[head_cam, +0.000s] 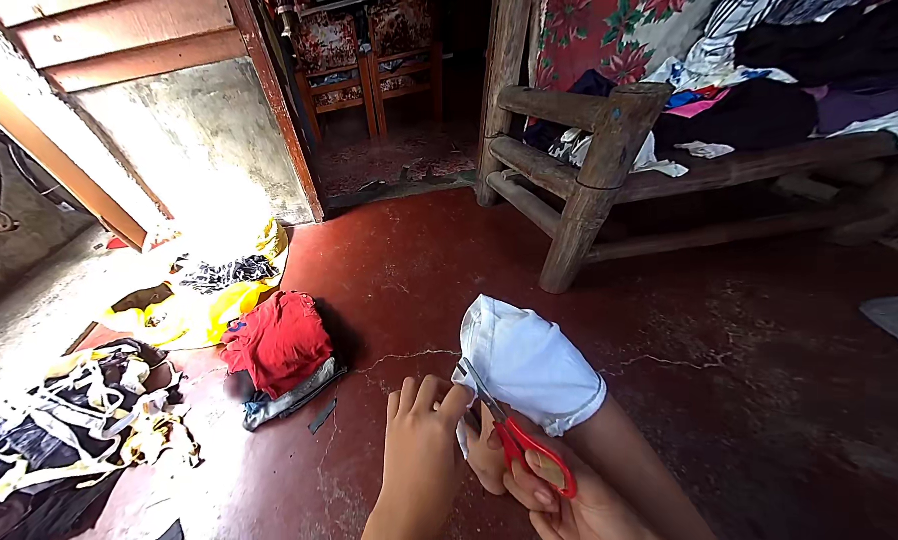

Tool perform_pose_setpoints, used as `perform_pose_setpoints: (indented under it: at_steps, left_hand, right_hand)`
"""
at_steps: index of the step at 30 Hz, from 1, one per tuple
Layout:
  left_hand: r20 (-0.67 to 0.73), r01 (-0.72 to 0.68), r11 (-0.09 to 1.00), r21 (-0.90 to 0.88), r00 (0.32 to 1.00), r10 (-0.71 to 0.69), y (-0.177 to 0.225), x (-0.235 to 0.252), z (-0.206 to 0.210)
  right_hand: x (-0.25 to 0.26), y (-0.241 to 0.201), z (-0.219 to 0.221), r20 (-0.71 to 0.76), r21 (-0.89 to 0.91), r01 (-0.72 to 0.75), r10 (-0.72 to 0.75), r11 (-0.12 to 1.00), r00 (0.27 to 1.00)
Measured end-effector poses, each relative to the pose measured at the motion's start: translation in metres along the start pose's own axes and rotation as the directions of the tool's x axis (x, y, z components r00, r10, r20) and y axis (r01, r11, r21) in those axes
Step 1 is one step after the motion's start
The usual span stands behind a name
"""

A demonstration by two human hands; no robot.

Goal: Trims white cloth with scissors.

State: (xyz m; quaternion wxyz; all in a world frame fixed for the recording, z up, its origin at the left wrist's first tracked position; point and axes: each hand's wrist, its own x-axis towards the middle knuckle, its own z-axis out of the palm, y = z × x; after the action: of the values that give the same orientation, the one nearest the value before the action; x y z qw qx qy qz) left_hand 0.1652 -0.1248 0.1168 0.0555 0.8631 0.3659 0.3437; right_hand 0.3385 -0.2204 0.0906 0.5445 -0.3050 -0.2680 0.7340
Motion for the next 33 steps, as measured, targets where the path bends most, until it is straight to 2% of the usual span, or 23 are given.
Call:
perform_pose_setpoints:
  at_steps: [3,9,17,22,25,27,28,29,30,31,32,33]
  left_hand:
    - [-0.016,-0.002,0.999,0.045,1.000,0.002,-0.005,0.000,-0.002]
    - [-0.001,-0.036,0.994,0.107,0.999,0.036,-0.008,-0.003,-0.003]
    - [-0.043,-0.079,0.977,0.198,0.995,0.089,-0.013,-0.001,-0.004]
    - [-0.045,-0.092,0.971,0.219,0.994,0.104,-0.016,0.000,-0.003]
    - [-0.044,-0.086,0.963,0.255,0.994,0.101,-0.019,0.002,-0.003]
    - [-0.054,-0.011,0.985,0.172,0.998,0.021,-0.021,0.003,-0.003]
    - [-0.043,0.057,0.997,0.054,0.998,-0.055,-0.021,0.003,-0.003]
    - [-0.026,0.130,0.987,-0.091,0.991,-0.133,-0.022,0.004,-0.004]
    - [-0.012,0.195,0.953,-0.233,0.979,-0.203,-0.024,0.005,-0.004]
    - [0.007,0.250,0.894,-0.372,0.964,-0.267,-0.026,0.007,-0.004]
    - [0.032,0.296,0.814,-0.499,0.945,-0.324,-0.028,0.008,-0.003]
    - [0.059,0.328,0.724,-0.607,0.927,-0.371,-0.030,0.009,-0.003]
  right_hand:
    - [-0.002,-0.008,0.009,-0.062,-0.034,-0.005,0.002,0.999,0.998]
    - [0.002,-0.001,-0.002,0.064,0.062,-0.038,0.034,0.997,0.997]
    - [0.008,-0.015,0.012,-0.044,-0.070,-0.048,0.045,0.996,0.998]
    - [0.010,-0.008,-0.003,0.041,0.007,-0.042,0.042,0.999,0.998]
    - [0.008,-0.011,-0.002,0.048,-0.022,-0.039,0.040,0.999,0.998]
    - [0.006,-0.016,0.001,0.077,-0.117,0.008,0.001,0.993,0.997]
    - [0.004,-0.019,0.002,0.098,-0.201,0.069,-0.050,0.977,0.994]
    - [0.000,-0.024,0.003,0.115,-0.310,0.165,-0.135,0.936,0.984]
    - [-0.003,-0.030,0.005,0.131,-0.469,0.289,-0.258,0.834,0.957]
    - [-0.004,-0.037,0.006,0.151,-0.660,0.396,-0.403,0.639,0.903]
    - [-0.003,-0.043,0.005,0.184,-0.844,0.409,-0.529,0.347,0.828]
    - [-0.001,-0.049,0.005,0.235,-0.950,0.313,-0.605,0.025,0.761]
